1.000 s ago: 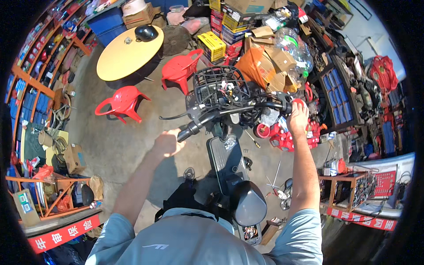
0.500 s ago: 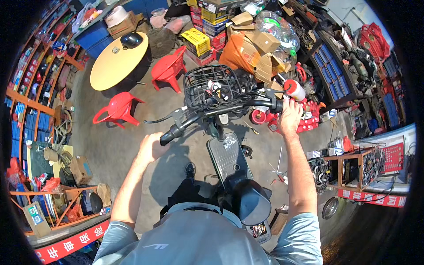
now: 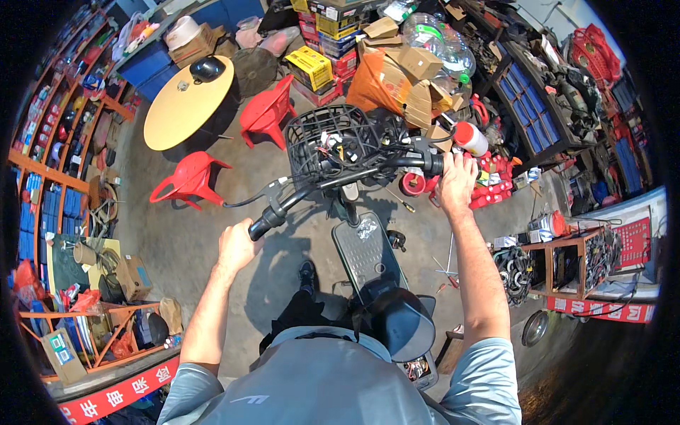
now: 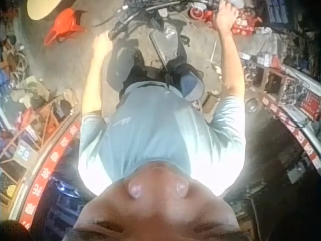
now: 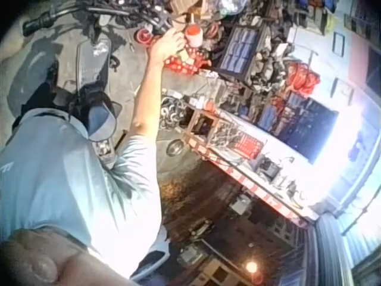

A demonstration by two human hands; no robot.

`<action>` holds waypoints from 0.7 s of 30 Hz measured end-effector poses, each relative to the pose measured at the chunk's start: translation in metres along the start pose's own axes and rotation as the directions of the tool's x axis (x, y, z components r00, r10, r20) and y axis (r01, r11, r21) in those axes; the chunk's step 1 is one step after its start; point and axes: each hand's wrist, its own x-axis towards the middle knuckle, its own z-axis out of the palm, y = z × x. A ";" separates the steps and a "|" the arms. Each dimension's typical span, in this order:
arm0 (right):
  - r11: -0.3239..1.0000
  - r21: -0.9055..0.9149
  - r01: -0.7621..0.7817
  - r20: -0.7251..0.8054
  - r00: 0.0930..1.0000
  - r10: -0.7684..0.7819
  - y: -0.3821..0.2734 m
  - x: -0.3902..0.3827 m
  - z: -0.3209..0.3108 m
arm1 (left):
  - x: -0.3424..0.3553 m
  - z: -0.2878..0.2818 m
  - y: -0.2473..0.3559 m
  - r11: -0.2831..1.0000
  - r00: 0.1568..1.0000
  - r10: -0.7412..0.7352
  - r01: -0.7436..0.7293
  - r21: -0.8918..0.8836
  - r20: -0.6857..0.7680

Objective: The recorder is repairing the wiring and components of an electric scooter.

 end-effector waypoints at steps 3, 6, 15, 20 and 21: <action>1.000 -0.004 -0.013 0.044 0.999 0.013 -0.007 0.011 -0.002 | 0.003 -0.002 -0.003 0.999 1.000 0.022 -0.022 0.024 0.008; 1.000 -0.017 -0.016 0.019 1.000 0.016 -0.003 0.010 0.003 | 0.004 -0.004 0.005 1.000 1.000 -0.004 0.004 -0.010 0.023; 0.999 0.020 -0.027 0.131 0.991 0.024 0.014 0.009 -0.001 | 0.011 -0.013 0.013 0.995 0.992 0.085 -0.079 -0.058 0.098; 0.999 0.041 -0.006 0.093 0.996 0.002 0.023 0.002 0.003 | -0.001 -0.011 0.018 0.995 0.993 0.095 -0.092 -0.041 0.071; 0.999 0.039 -0.012 0.092 0.996 0.008 0.026 0.000 0.004 | -0.006 -0.010 0.019 0.994 0.993 0.095 -0.091 -0.053 0.075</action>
